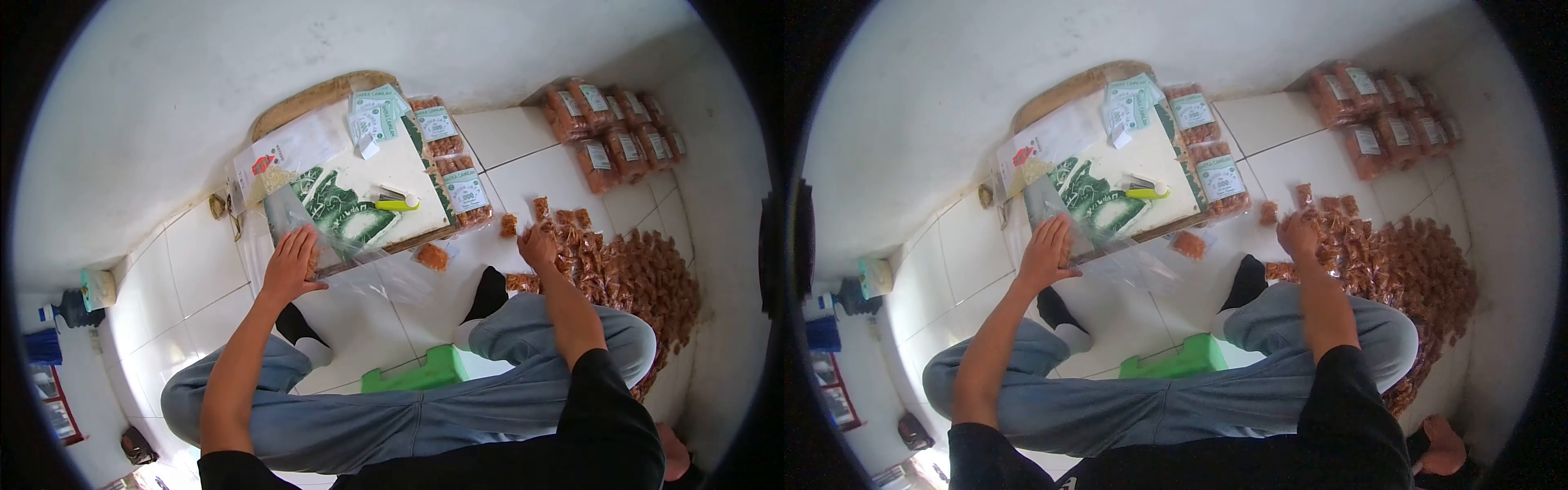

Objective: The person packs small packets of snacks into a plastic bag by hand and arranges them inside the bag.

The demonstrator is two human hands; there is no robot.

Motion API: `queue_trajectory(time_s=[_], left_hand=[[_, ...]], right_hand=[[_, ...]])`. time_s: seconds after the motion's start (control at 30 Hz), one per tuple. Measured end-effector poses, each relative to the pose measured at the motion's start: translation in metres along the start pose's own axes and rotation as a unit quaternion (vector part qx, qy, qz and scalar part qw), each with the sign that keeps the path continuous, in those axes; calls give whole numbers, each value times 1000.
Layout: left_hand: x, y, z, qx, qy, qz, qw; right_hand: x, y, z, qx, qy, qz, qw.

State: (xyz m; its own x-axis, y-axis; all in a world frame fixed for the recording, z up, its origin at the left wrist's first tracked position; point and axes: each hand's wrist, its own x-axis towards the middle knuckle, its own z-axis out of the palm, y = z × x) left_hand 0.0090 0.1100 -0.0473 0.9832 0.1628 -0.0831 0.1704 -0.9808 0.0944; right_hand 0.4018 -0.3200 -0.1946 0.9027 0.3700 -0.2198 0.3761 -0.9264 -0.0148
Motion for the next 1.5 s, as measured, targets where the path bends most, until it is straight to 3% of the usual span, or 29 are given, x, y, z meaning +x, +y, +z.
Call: queue_trajectory(time_s=[0.03,0.17,0.27,0.4,0.5,0.53,0.6,0.67,0.8,0.87,1.0,1.07,1.1,1.17,1.2,1.23,1.33,1.37,1.43,1.47,1.5], left_hand=[[0,0,1,1,-1,0,1000],[0,1,0,-3,2,-8,1000],[1,2,-3,6,7,-9,1000],[2,3,-4,-2,7,-13,1000],[1,4,-4,5,12,-6,1000],[1,5,-5,4,11,-6,1000],[1,4,-6,1,12,-6,1000],[0,3,-6,-1,16,-3,1000],[1,4,-8,-4,11,-6,1000],[1,3,-6,-5,12,-3,1000],[0,2,-8,-16,8,6,1000],[-1,2,-8,-14,7,5,1000],[-1,2,-8,-13,8,6,1000],[-1,2,-7,-3,9,4,1000],[-1,2,-7,8,10,2,1000],[-1,1,-6,9,10,-1,1000],[-1,1,-6,4,4,-10,1000],[-1,1,-7,7,3,-7,1000],[-1,1,-7,8,3,-11,1000],[-2,1,-6,5,6,-3,1000],[-3,0,-6,1,10,4,1000]], right_hand=[[1,-10,-20,54,-41,16,998],[14,-44,-32,185,-28,87,979],[13,-68,-41,199,-67,158,965],[23,-70,-15,130,-79,146,977],[30,-59,6,154,-103,165,969],[52,-30,58,86,-77,72,991],[61,-18,78,17,-50,-22,998],[49,-26,48,-86,-90,-148,981],[45,-31,36,-28,-83,-170,982],[50,-31,39,31,-99,-111,988],[60,-29,21,-83,-149,-190,967],[63,-27,18,150,-155,-23,976],[70,-21,27,149,-155,-25,976],[85,-10,52,279,-200,54,938],[72,-16,33,278,-200,51,938],[45,-28,1,314,-219,17,924],[54,-18,26,291,-255,-222,895],[51,-13,24,268,-247,-233,902],[48,-18,7,285,-353,-89,887],[45,-23,2,282,-355,-94,886],[42,-26,0,222,-319,-58,919]])
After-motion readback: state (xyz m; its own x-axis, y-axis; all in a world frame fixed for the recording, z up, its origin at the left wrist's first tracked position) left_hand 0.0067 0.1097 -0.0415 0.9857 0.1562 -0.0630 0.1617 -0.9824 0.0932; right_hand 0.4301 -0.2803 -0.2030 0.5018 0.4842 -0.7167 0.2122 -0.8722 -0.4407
